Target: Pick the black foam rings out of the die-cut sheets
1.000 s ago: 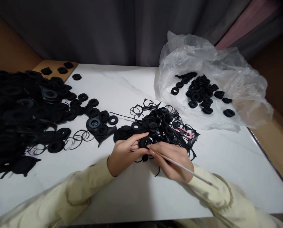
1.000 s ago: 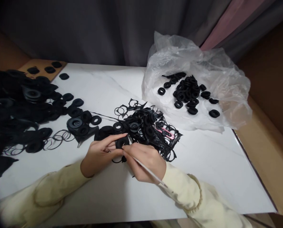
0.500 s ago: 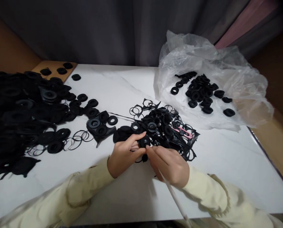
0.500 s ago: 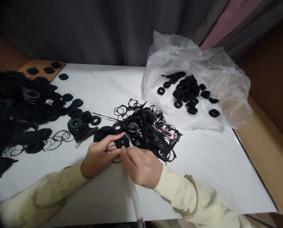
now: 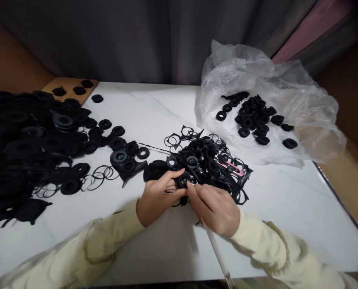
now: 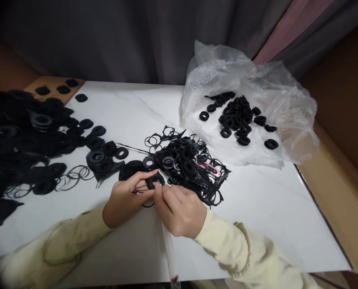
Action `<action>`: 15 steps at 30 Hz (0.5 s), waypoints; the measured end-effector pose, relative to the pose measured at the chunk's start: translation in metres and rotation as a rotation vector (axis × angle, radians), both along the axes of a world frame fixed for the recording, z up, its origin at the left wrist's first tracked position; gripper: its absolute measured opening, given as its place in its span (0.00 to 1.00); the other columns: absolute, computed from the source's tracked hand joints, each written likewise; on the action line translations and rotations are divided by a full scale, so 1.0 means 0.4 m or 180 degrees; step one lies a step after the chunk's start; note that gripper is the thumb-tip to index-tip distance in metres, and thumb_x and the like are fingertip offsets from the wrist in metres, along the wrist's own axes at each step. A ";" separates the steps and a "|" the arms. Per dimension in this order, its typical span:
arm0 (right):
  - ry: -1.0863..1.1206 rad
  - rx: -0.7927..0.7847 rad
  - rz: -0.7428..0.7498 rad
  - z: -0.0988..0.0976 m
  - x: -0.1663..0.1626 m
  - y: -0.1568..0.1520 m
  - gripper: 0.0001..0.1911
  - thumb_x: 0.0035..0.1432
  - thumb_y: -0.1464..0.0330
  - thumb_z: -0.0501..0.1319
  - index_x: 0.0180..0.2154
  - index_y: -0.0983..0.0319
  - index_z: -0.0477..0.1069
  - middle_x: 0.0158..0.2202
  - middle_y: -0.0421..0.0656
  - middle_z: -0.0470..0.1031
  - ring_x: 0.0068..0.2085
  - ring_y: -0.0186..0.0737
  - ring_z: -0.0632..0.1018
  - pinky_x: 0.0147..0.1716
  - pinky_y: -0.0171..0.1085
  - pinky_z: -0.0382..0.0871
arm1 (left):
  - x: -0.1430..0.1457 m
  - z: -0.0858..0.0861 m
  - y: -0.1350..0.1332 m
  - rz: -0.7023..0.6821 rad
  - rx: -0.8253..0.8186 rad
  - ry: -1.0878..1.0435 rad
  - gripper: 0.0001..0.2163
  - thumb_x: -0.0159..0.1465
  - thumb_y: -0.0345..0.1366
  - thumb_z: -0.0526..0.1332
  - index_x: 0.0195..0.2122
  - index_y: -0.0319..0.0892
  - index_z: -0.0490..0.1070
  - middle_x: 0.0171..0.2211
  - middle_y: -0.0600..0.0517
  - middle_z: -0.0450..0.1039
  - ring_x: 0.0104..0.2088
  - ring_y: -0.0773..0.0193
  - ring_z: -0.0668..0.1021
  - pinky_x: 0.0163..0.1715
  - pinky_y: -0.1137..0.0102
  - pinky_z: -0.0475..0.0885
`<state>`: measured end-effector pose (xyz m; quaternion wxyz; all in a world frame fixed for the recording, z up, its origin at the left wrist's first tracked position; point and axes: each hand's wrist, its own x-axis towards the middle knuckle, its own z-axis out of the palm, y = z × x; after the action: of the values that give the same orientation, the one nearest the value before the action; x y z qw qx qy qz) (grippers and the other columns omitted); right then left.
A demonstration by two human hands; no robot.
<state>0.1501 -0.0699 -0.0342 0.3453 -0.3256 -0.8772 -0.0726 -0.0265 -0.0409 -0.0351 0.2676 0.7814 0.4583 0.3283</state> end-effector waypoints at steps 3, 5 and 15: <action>-0.0053 0.0048 -0.0008 0.004 0.004 0.003 0.12 0.58 0.79 0.53 0.44 0.76 0.68 0.33 0.55 0.76 0.29 0.43 0.76 0.26 0.40 0.73 | 0.000 0.001 0.000 0.0015 0.0027 0.0059 0.12 0.60 0.38 0.60 0.43 0.39 0.71 0.14 0.62 0.63 0.15 0.74 0.67 0.20 0.80 0.66; 0.0063 0.0033 -0.0012 0.006 0.004 0.006 0.11 0.58 0.79 0.54 0.44 0.75 0.68 0.39 0.58 0.76 0.37 0.48 0.78 0.32 0.42 0.76 | -0.001 0.000 0.001 0.0019 0.0032 0.0074 0.13 0.60 0.39 0.61 0.44 0.39 0.70 0.15 0.62 0.64 0.16 0.73 0.68 0.20 0.80 0.66; 0.0519 -0.0407 0.0177 0.011 -0.004 0.017 0.14 0.60 0.79 0.51 0.47 0.75 0.67 0.51 0.63 0.70 0.55 0.52 0.71 0.48 0.43 0.73 | 0.001 0.003 0.002 -0.0037 -0.0170 0.0176 0.09 0.58 0.36 0.61 0.39 0.40 0.70 0.16 0.61 0.67 0.16 0.74 0.69 0.20 0.81 0.67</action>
<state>0.1487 -0.0631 -0.0300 0.3959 -0.3272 -0.8578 0.0198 -0.0262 -0.0400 -0.0339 0.2775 0.7854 0.4696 0.2926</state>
